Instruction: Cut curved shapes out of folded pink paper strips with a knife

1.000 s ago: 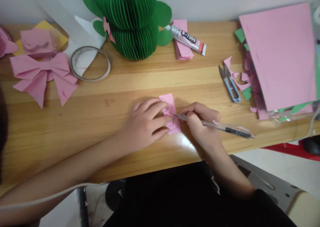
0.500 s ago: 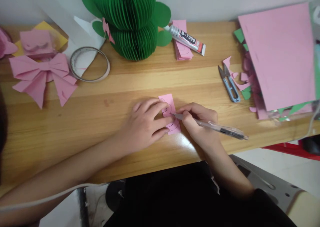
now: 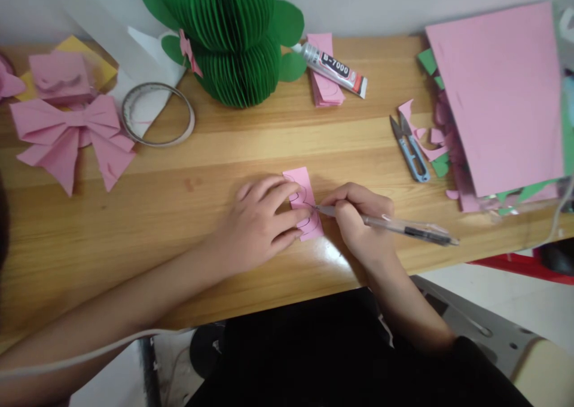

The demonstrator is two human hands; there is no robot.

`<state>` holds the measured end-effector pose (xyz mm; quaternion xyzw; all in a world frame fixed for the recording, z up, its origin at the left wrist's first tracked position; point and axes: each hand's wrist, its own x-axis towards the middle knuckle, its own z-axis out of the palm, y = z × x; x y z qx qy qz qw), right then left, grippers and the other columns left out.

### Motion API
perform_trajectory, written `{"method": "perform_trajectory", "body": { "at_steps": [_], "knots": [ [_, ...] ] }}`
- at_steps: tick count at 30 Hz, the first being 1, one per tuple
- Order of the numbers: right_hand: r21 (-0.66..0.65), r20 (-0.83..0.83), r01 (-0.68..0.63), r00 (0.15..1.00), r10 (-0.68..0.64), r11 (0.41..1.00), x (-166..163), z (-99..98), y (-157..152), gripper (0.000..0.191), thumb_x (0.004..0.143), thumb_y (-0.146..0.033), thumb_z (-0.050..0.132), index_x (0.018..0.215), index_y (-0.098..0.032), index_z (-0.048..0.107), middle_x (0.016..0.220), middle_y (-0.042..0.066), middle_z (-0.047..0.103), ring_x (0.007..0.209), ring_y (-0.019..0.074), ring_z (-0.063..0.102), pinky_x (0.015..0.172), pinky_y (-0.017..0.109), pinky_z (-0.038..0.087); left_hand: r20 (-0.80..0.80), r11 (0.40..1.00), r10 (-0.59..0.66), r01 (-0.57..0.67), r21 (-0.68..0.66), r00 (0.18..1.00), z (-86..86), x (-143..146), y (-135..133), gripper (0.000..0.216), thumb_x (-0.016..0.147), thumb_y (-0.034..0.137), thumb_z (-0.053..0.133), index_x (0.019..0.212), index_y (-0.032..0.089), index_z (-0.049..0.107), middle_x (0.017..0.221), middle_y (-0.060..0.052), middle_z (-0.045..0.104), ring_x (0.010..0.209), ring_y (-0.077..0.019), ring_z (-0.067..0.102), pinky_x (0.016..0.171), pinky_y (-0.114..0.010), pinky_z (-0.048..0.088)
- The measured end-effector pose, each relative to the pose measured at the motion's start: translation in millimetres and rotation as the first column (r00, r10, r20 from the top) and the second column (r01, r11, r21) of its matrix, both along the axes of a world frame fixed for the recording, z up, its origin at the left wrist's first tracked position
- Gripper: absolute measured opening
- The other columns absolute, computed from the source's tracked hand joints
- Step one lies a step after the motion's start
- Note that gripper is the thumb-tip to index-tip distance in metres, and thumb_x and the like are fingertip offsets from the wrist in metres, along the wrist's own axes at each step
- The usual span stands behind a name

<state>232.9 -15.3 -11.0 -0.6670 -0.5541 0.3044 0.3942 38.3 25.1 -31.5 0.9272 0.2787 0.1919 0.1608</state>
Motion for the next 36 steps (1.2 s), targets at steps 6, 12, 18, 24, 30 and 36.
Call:
{"method": "perform_trajectory", "body": {
  "at_steps": [6, 12, 18, 24, 30, 36],
  "knots": [
    [-0.005, 0.001, -0.013, 1.0, 0.013, 1.0, -1, -0.3, 1, 0.022, 0.075, -0.016, 0.049, 0.066, -0.02, 0.069, 0.055, -0.003, 0.065, 0.049, 0.0109, 0.055, 0.049, 0.024, 0.043, 0.011, 1.0, 0.002, -0.001, -0.013, 1.0, 0.2, 1, 0, 0.016, 0.094, 0.032, 0.061, 0.104, 0.025, 0.073, 0.127, -0.009, 0.062, 0.121, -0.0319, 0.051, 0.096, -0.048, 0.042],
    [-0.001, 0.0, 0.001, 1.0, -0.001, 1.0, 1, 0.2, 1, 0.024, 0.072, -0.013, 0.048, 0.061, -0.02, 0.067, 0.053, -0.003, 0.063, 0.048, 0.0102, 0.053, 0.048, 0.023, 0.041, 0.009, 1.0, -0.007, 0.007, 0.0, 1.0, 0.2, 0, 0, 0.017, 0.094, 0.032, 0.062, 0.107, 0.026, 0.072, 0.126, -0.009, 0.062, 0.121, -0.0322, 0.051, 0.094, -0.049, 0.043],
    [0.013, -0.002, -0.02, 1.0, 0.02, 1.0, 1, -0.1, 1, 0.024, 0.073, -0.012, 0.047, 0.062, -0.02, 0.067, 0.054, -0.003, 0.064, 0.05, 0.01, 0.055, 0.049, 0.023, 0.042, 0.009, 1.0, -0.015, 0.015, 0.008, 1.0, 1.2, 0, 1, 0.017, 0.095, 0.031, 0.061, 0.106, 0.024, 0.072, 0.125, -0.011, 0.063, 0.119, -0.0341, 0.053, 0.091, -0.051, 0.045],
    [0.02, 0.011, -0.008, 1.0, 0.008, 1.0, 1, 1.4, 1, 0.025, 0.071, -0.012, 0.045, 0.057, -0.02, 0.064, 0.053, -0.002, 0.063, 0.049, 0.0105, 0.054, 0.049, 0.023, 0.041, 0.002, 1.0, -0.007, 0.007, 0.026, 1.0, 0.9, 0, 0, 0.021, 0.098, 0.034, 0.056, 0.108, 0.027, 0.072, 0.125, -0.01, 0.062, 0.118, -0.0341, 0.054, 0.091, -0.051, 0.046],
    [-0.038, 0.048, -0.013, 0.999, 0.014, 0.999, 1, 3.8, -6, 0.023, 0.076, -0.015, 0.047, 0.066, -0.019, 0.068, 0.056, -0.002, 0.065, 0.05, 0.0102, 0.057, 0.05, 0.022, 0.043, -0.011, 1.0, -0.023, 0.024, 0.016, 1.0, 1.6, 0, 1, 0.019, 0.095, 0.033, 0.06, 0.105, 0.026, 0.074, 0.125, -0.011, 0.061, 0.117, -0.035, 0.053, 0.091, -0.051, 0.045],
    [-0.02, 0.069, 0.002, 0.998, 0.0, 1.0, 0, 2.7, -13, 0.023, 0.077, -0.016, 0.048, 0.071, -0.019, 0.071, 0.061, -0.001, 0.071, 0.052, 0.0108, 0.062, 0.052, 0.021, 0.046, -0.013, 0.999, -0.022, 0.023, 0.032, 1.0, 1.9, 0, 1, 0.018, 0.096, 0.034, 0.059, 0.106, 0.026, 0.073, 0.125, -0.01, 0.06, 0.117, -0.0322, 0.052, 0.091, -0.048, 0.044]
  ]
}}
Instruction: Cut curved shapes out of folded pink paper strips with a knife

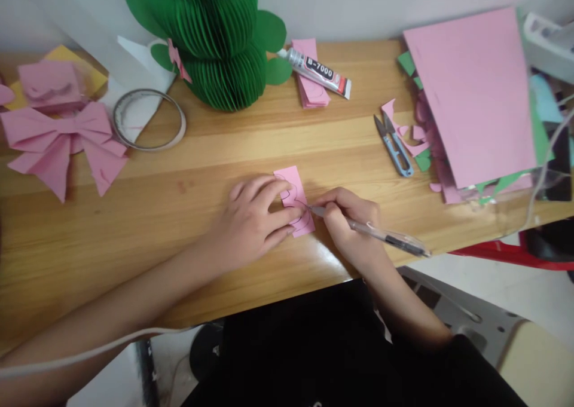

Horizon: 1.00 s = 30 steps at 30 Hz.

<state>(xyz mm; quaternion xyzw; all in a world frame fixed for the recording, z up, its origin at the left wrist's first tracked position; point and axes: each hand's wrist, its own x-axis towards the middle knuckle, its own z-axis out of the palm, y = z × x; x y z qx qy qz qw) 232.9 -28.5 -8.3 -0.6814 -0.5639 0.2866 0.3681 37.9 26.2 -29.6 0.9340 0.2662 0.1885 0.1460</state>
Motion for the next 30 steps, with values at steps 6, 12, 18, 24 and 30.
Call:
{"method": "perform_trajectory", "body": {
  "at_steps": [6, 12, 18, 24, 30],
  "knots": [
    [0.048, 0.022, 0.012, 1.0, -0.013, 0.999, -0.6, -4.4, -0.7, 0.025, 0.076, -0.015, 0.046, 0.068, -0.019, 0.069, 0.058, -0.001, 0.068, 0.051, 0.011, 0.061, 0.05, 0.021, 0.045, -0.009, 1.0, 0.004, -0.004, 0.029, 1.0, -1.1, 0.5, -0.6, 0.019, 0.097, 0.035, 0.058, 0.107, 0.027, 0.071, 0.124, -0.009, 0.059, 0.116, -0.0306, 0.051, 0.092, -0.047, 0.043],
    [0.076, 0.02, 0.012, 1.0, -0.013, 0.997, -1.7, -6.0, -0.9, 0.025, 0.077, -0.014, 0.045, 0.069, -0.018, 0.069, 0.059, -0.001, 0.069, 0.05, 0.0105, 0.061, 0.05, 0.021, 0.045, -0.022, 0.999, 0.0, 0.001, 0.034, 1.0, -2.9, -0.5, -1.0, 0.02, 0.097, 0.036, 0.057, 0.106, 0.028, 0.072, 0.128, -0.01, 0.057, 0.119, -0.0322, 0.049, 0.093, -0.049, 0.044],
    [0.073, 0.005, 0.011, 1.0, -0.011, 0.997, -1.6, -7.2, -1.9, 0.025, 0.078, -0.011, 0.046, 0.07, -0.018, 0.069, 0.06, -0.002, 0.07, 0.052, 0.0095, 0.062, 0.051, 0.02, 0.047, -0.031, 0.999, -0.018, 0.019, 0.041, 0.999, -1.8, -1.2, -0.3, 0.021, 0.098, 0.035, 0.056, 0.108, 0.027, 0.073, 0.127, -0.012, 0.057, 0.119, -0.034, 0.05, 0.092, -0.052, 0.045],
    [0.088, 0.013, -0.004, 1.0, 0.003, 0.996, 0.0, -6.5, -3.0, 0.025, 0.076, -0.01, 0.045, 0.068, -0.019, 0.067, 0.059, -0.002, 0.069, 0.051, 0.0092, 0.061, 0.05, 0.019, 0.046, -0.016, 0.999, -0.018, 0.019, 0.045, 1.0, -1.1, -0.1, -0.2, 0.022, 0.098, 0.036, 0.055, 0.107, 0.027, 0.073, 0.126, -0.012, 0.058, 0.118, -0.0345, 0.052, 0.09, -0.053, 0.046],
    [0.127, 0.013, -0.022, 1.0, 0.021, 0.992, 0.9, -5.3, -3.0, 0.026, 0.075, -0.01, 0.044, 0.064, -0.018, 0.065, 0.056, -0.002, 0.065, 0.049, 0.0083, 0.057, 0.048, 0.02, 0.043, -0.011, 1.0, -0.005, 0.005, 0.02, 1.0, 0.3, 0.9, -0.3, 0.022, 0.098, 0.035, 0.055, 0.107, 0.027, 0.074, 0.124, -0.012, 0.06, 0.115, -0.0347, 0.055, 0.089, -0.053, 0.046]
  ]
}}
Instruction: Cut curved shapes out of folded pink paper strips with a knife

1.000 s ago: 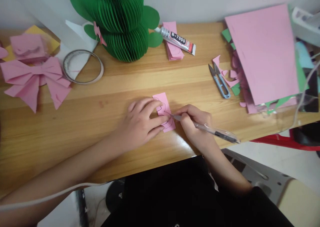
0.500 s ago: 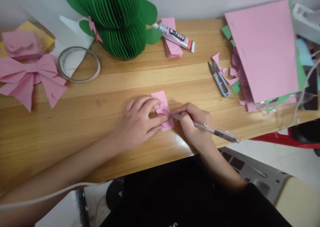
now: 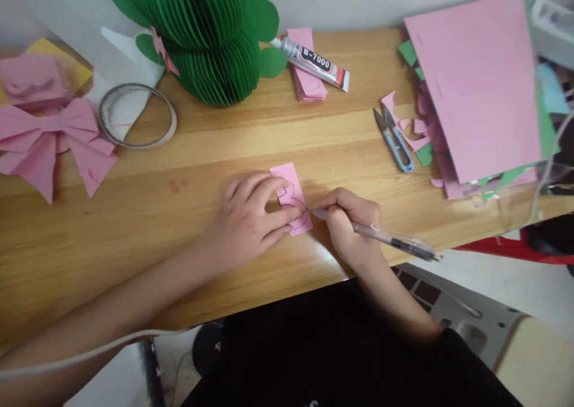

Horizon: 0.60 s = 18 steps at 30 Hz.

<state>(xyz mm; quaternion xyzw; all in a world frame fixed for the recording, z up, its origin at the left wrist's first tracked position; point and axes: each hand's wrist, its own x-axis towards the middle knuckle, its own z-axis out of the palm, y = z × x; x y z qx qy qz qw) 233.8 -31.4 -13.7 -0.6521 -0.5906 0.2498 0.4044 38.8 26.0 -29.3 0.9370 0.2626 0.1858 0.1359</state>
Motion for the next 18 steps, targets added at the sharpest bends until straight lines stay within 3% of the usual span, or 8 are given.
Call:
{"method": "perform_trajectory", "body": {
  "at_steps": [18],
  "knots": [
    [0.003, 0.042, -0.017, 0.999, 0.017, 1.0, -0.1, -5.2, -4.6, 0.025, 0.082, -0.012, 0.047, 0.074, -0.019, 0.069, 0.063, -0.001, 0.069, 0.054, 0.0126, 0.063, 0.05, 0.024, 0.048, 0.045, 1.0, 0.019, -0.019, 0.002, 0.999, -1.0, 0.6, -1.7, 0.018, 0.096, 0.029, 0.058, 0.106, 0.027, 0.073, 0.123, -0.011, 0.059, 0.116, -0.0315, 0.053, 0.091, -0.048, 0.045]
  ]
}}
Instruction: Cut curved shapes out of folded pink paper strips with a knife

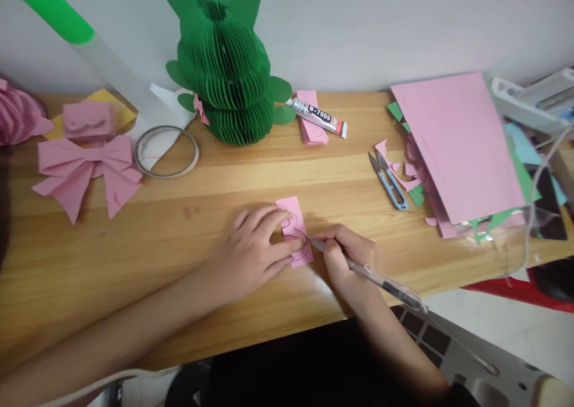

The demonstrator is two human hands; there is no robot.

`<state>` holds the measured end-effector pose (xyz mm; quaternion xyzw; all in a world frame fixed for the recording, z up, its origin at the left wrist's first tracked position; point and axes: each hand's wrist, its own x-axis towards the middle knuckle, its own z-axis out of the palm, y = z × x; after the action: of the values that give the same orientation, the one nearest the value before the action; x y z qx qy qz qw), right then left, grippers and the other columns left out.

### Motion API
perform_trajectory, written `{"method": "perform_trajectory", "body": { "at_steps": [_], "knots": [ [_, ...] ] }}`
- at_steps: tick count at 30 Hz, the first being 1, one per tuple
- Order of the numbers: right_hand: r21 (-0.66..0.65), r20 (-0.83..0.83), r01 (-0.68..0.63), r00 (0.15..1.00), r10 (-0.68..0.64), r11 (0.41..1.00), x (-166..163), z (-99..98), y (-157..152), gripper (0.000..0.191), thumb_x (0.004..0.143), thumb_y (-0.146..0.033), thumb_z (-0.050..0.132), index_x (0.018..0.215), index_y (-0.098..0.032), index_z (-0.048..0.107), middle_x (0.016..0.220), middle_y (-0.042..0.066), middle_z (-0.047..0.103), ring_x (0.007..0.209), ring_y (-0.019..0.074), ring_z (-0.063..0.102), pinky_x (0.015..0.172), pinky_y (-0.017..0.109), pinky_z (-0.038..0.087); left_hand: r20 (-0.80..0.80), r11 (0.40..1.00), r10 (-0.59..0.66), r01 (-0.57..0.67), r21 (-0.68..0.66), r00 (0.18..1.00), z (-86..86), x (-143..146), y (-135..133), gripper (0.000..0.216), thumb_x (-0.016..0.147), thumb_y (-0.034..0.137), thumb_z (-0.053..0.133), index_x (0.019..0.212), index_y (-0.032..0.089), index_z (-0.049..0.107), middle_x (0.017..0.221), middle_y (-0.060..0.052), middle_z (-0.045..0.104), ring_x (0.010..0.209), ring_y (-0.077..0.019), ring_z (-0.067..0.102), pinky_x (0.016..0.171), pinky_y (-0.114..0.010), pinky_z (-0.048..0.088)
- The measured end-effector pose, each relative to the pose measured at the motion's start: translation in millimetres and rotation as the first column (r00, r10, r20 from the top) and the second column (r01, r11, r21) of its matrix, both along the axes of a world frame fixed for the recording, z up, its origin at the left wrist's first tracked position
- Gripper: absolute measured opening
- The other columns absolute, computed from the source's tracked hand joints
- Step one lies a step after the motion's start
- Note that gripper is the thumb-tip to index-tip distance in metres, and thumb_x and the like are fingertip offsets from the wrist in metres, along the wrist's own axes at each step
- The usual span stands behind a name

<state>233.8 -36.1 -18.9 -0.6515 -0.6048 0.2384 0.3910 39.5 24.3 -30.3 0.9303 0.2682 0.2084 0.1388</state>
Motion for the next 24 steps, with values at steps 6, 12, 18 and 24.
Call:
{"method": "perform_trajectory", "body": {
  "at_steps": [6, 12, 18, 24],
  "knots": [
    [0.006, -0.012, 0.025, 1.0, -0.025, 1.0, -1.4, -1.1, 0.7, 0.025, 0.081, -0.011, 0.047, 0.072, -0.019, 0.069, 0.063, -0.001, 0.07, 0.053, 0.0119, 0.062, 0.051, 0.024, 0.047, -0.02, 1.0, 0.005, -0.005, -0.009, 1.0, -1.9, -0.4, -0.6, 0.015, 0.094, 0.032, 0.062, 0.104, 0.028, 0.073, 0.126, -0.011, 0.058, 0.119, -0.0317, 0.051, 0.094, -0.049, 0.044],
    [0.032, 0.014, -0.004, 1.0, 0.003, 0.999, 1.1, 1.4, 1.4, 0.025, 0.079, -0.009, 0.046, 0.07, -0.019, 0.068, 0.06, -0.002, 0.069, 0.051, 0.0104, 0.062, 0.049, 0.021, 0.047, -0.036, 1.0, -0.002, 0.003, 0.017, 0.999, -1.6, -0.7, -0.3, 0.017, 0.094, 0.031, 0.063, 0.107, 0.029, 0.072, 0.125, -0.01, 0.058, 0.118, -0.0309, 0.05, 0.093, -0.047, 0.044],
    [0.014, 0.012, 0.0, 1.0, 0.0, 1.0, 1.7, 1.0, 0.6, 0.026, 0.078, -0.01, 0.045, 0.068, -0.019, 0.066, 0.058, -0.002, 0.067, 0.05, 0.0107, 0.059, 0.048, 0.022, 0.046, -0.062, 1.0, -0.003, 0.004, 0.011, 0.998, -0.9, -1.0, 0.0, 0.018, 0.095, 0.035, 0.061, 0.107, 0.03, 0.073, 0.128, -0.009, 0.058, 0.121, -0.0306, 0.049, 0.094, -0.047, 0.044],
    [0.005, 0.003, 0.006, 1.0, -0.006, 1.0, 2.4, 0.6, -0.5, 0.026, 0.077, -0.01, 0.044, 0.066, -0.02, 0.066, 0.058, -0.002, 0.066, 0.051, 0.0104, 0.058, 0.048, 0.022, 0.044, -0.065, 1.0, -0.007, 0.007, 0.014, 0.998, -2.9, -1.8, -0.6, 0.021, 0.097, 0.036, 0.057, 0.109, 0.029, 0.073, 0.127, -0.01, 0.057, 0.121, -0.0322, 0.049, 0.094, -0.048, 0.043]
  ]
}}
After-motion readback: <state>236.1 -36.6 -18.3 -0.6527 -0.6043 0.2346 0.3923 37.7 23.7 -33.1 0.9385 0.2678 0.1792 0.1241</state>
